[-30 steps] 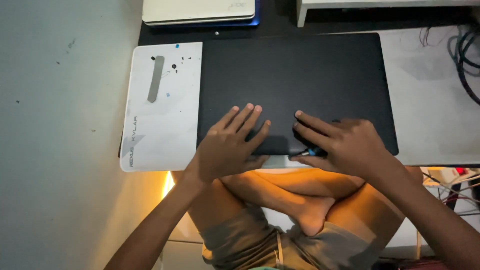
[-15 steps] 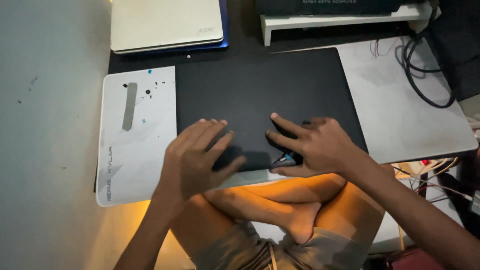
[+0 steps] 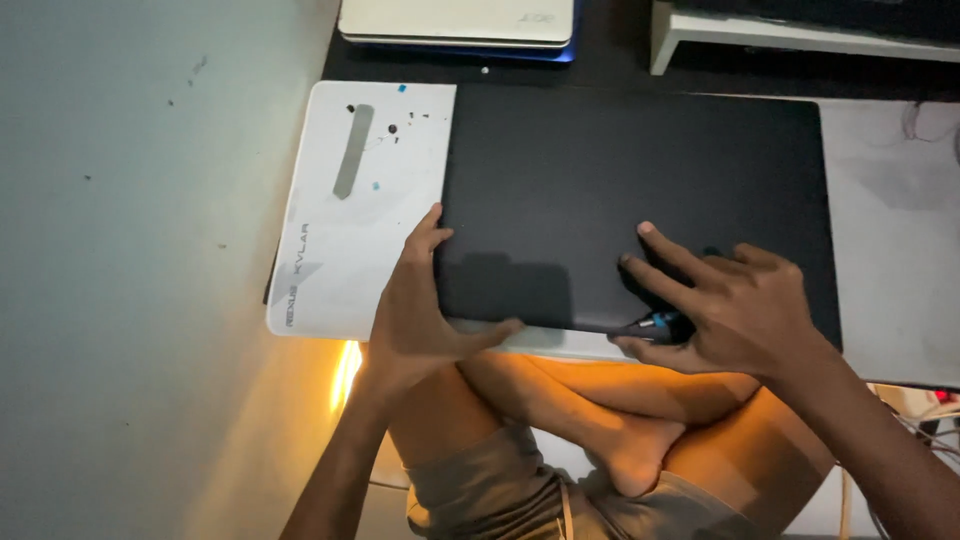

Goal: Removing the back cover of a laptop using a screwdriver and a prying tool.

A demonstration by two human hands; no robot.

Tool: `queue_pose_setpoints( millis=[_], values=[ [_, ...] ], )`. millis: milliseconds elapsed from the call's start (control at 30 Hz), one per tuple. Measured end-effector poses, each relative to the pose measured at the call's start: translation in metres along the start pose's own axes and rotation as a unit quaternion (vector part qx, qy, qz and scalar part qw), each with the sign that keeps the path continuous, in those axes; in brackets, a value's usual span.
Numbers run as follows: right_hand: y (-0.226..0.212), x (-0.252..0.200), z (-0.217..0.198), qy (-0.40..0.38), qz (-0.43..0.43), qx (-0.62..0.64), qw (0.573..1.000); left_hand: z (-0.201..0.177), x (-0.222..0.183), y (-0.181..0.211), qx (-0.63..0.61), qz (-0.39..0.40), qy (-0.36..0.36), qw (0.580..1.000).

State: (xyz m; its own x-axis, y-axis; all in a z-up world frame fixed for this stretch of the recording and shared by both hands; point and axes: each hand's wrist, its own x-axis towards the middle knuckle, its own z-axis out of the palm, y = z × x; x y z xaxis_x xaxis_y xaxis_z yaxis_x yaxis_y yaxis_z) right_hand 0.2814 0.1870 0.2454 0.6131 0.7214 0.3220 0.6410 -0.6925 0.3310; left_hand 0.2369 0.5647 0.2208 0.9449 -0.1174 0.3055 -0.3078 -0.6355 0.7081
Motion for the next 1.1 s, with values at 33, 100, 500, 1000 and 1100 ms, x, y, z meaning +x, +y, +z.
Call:
queue_pose_setpoints(
  millis=[33,100,500,1000,1100],
  values=[
    [0.000,0.000,-0.001,-0.006,0.002,-0.005,1.000,-0.002,0.000,-0.002,-0.016,0.017,0.009,1.000],
    [0.001,0.000,0.000,-0.011,0.003,-0.009,1.000,-0.006,0.002,-0.003,-0.031,0.033,0.019,0.999],
    [0.018,0.013,-0.030,-0.074,-0.059,0.009,0.995,-0.008,0.010,0.001,-0.053,-0.079,0.011,0.995],
    [0.125,0.080,-0.113,0.070,-0.061,0.035,0.995,0.000,-0.003,-0.015,-0.014,-0.070,-0.004,0.997],
    [0.158,0.115,-0.122,0.094,-0.040,0.016,0.995,-0.005,-0.001,-0.010,-0.022,-0.115,-0.030,0.993]
  ],
)
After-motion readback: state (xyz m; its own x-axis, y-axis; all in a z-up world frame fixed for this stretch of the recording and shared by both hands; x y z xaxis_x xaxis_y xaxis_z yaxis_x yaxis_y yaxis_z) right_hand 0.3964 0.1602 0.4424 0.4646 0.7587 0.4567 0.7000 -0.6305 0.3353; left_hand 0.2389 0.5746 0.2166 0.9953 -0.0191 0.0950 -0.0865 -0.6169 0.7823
